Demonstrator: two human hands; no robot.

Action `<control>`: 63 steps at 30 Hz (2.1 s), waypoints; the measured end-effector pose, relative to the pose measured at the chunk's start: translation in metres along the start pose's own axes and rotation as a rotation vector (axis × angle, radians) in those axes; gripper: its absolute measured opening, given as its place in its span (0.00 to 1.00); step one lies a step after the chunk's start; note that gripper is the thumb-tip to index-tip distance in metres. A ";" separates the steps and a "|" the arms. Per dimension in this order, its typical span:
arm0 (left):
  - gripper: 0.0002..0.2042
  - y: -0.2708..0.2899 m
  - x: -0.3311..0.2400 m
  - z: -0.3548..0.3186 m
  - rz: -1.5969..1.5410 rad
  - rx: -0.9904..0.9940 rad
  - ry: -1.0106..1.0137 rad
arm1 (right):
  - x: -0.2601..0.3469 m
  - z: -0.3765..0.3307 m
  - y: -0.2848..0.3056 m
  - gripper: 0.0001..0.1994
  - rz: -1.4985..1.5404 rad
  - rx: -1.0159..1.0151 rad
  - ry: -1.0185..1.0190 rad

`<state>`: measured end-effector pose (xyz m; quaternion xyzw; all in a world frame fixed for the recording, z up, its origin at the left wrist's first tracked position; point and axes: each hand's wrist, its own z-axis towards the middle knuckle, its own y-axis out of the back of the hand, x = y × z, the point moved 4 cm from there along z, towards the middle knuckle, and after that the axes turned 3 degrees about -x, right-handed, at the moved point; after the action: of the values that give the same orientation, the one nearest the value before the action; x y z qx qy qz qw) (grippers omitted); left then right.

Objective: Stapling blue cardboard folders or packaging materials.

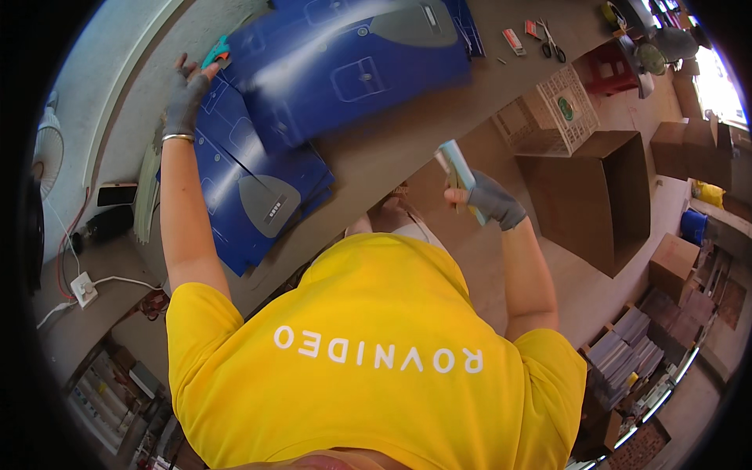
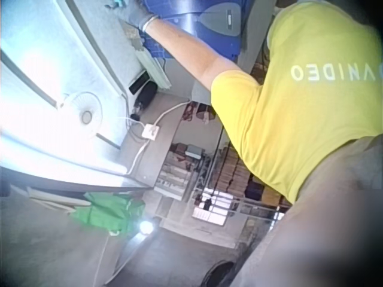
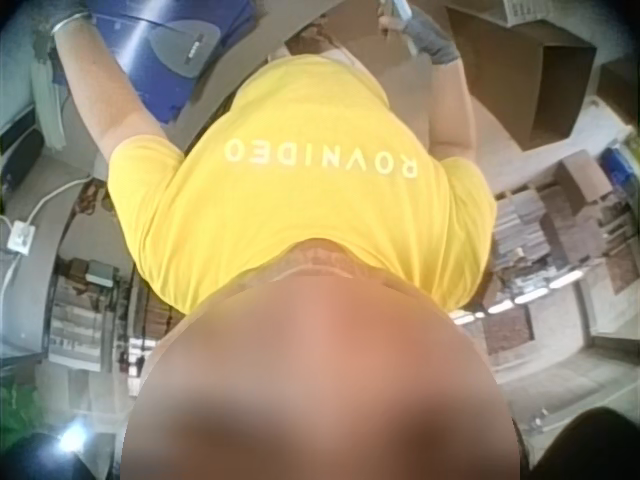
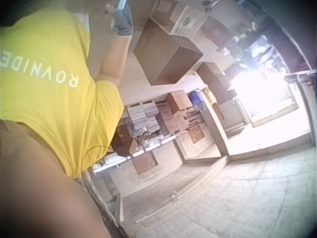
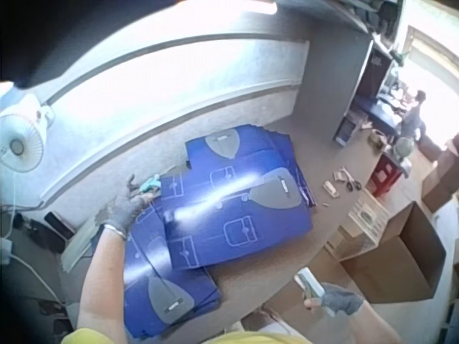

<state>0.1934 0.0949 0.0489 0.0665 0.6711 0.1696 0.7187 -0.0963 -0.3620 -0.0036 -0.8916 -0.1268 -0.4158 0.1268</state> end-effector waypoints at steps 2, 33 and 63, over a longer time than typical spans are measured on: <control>0.28 -0.008 -0.021 -0.002 0.182 -0.084 -0.213 | -0.007 0.004 0.015 0.24 -0.012 -0.195 0.024; 0.21 -0.168 0.007 -0.253 -0.607 0.380 0.432 | 0.009 0.071 -0.090 0.17 -0.399 -0.182 -0.028; 0.27 0.086 0.047 -0.252 -0.245 0.120 0.705 | 0.021 0.059 -0.072 0.24 -0.037 0.032 0.030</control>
<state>-0.0667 0.1578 0.0092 -0.0349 0.8890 0.0554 0.4533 -0.0657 -0.2729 -0.0155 -0.8806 -0.1477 -0.4293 0.1353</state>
